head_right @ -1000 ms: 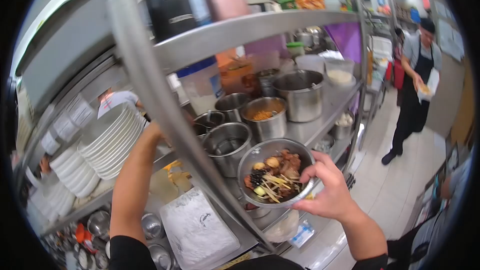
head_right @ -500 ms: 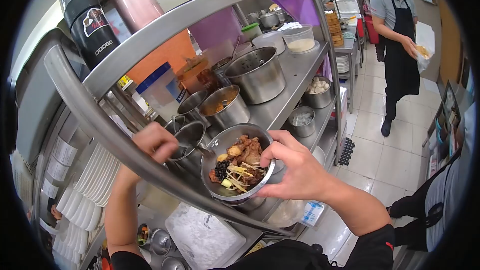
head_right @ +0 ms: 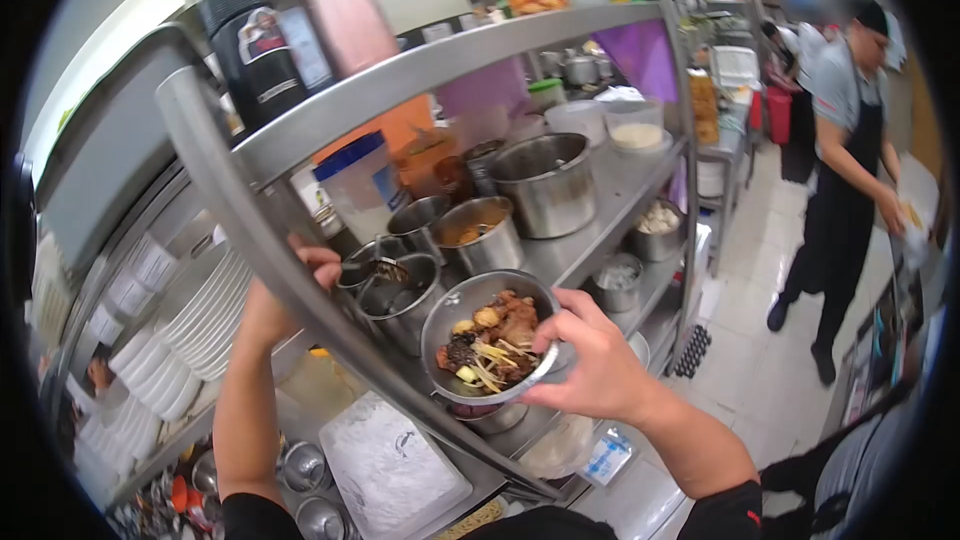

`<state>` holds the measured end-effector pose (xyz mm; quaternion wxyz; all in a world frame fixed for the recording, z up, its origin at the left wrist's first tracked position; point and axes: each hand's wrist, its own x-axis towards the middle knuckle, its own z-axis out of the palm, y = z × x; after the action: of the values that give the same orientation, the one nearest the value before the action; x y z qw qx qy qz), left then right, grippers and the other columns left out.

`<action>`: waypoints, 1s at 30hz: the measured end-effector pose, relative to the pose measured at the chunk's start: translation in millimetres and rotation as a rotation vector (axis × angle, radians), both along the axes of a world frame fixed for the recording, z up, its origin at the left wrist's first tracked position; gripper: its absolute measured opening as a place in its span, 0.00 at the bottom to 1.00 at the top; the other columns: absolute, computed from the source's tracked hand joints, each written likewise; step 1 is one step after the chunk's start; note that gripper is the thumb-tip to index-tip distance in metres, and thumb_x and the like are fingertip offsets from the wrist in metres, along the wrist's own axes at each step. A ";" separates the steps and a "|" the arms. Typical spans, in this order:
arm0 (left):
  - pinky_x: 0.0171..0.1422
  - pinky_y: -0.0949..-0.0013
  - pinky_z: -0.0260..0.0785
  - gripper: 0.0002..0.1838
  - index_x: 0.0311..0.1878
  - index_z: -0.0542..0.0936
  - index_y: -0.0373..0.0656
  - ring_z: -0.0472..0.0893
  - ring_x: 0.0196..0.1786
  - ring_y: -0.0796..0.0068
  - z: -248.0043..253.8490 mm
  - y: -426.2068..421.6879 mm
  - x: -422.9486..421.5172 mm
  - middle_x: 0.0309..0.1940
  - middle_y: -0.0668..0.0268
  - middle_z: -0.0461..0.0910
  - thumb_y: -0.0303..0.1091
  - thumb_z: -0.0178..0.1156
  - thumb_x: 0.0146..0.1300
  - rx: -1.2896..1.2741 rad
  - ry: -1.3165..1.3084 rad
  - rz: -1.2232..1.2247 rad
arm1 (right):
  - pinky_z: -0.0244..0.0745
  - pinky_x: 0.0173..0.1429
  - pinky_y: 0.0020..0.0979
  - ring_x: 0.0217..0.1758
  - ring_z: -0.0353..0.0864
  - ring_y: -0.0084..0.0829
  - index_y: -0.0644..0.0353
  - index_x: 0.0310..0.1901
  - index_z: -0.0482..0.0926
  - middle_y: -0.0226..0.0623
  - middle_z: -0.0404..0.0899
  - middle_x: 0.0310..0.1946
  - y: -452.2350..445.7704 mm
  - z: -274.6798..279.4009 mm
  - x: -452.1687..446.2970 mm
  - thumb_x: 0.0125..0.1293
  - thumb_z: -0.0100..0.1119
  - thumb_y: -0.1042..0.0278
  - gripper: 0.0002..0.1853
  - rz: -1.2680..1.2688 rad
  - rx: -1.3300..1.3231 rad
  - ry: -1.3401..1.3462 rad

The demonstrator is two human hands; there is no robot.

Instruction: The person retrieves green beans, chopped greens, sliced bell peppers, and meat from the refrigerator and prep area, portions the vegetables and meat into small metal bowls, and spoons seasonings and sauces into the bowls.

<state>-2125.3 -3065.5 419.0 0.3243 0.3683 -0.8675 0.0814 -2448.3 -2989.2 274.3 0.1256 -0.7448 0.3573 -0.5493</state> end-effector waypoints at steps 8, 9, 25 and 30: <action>0.54 0.55 0.74 0.16 0.47 0.81 0.39 0.80 0.50 0.52 13.2 18.4 18.8 0.47 0.52 0.79 0.36 0.64 0.57 0.065 -0.225 0.102 | 0.65 0.65 0.39 0.63 0.72 0.44 0.56 0.33 0.72 0.49 0.70 0.60 7.3 -24.9 6.4 0.31 0.78 0.67 0.26 -0.037 0.066 -0.204; 0.56 0.56 0.73 0.19 0.52 0.79 0.40 0.79 0.53 0.53 9.9 32.7 29.2 0.49 0.54 0.79 0.36 0.65 0.58 -0.046 -0.068 0.006 | 0.65 0.64 0.38 0.63 0.72 0.43 0.56 0.33 0.71 0.49 0.68 0.62 13.5 -30.3 -0.9 0.31 0.77 0.69 0.26 -0.036 0.034 -0.210; 0.36 0.71 0.73 0.13 0.42 0.76 0.39 0.81 0.35 0.78 -184.2 422.5 285.7 0.30 0.69 0.81 0.39 0.63 0.66 0.935 0.909 0.427 | 0.73 0.60 0.43 0.60 0.74 0.51 0.56 0.35 0.79 0.54 0.70 0.59 215.0 -63.7 340.2 0.35 0.85 0.56 0.27 0.697 -0.101 0.288; 0.33 0.68 0.73 0.12 0.33 0.75 0.36 0.78 0.28 0.73 -281.0 600.5 412.4 0.28 0.63 0.80 0.37 0.61 0.59 0.718 1.024 0.967 | 0.77 0.59 0.46 0.60 0.74 0.56 0.55 0.59 0.69 0.53 0.61 0.67 286.6 -134.8 529.3 0.47 0.79 0.59 0.38 1.135 0.014 0.451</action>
<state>-1712.9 -2465.1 138.0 0.4733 0.7782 -0.3274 -0.2511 -1919.0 -2702.5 139.5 0.3249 -0.9160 -0.0742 -0.2231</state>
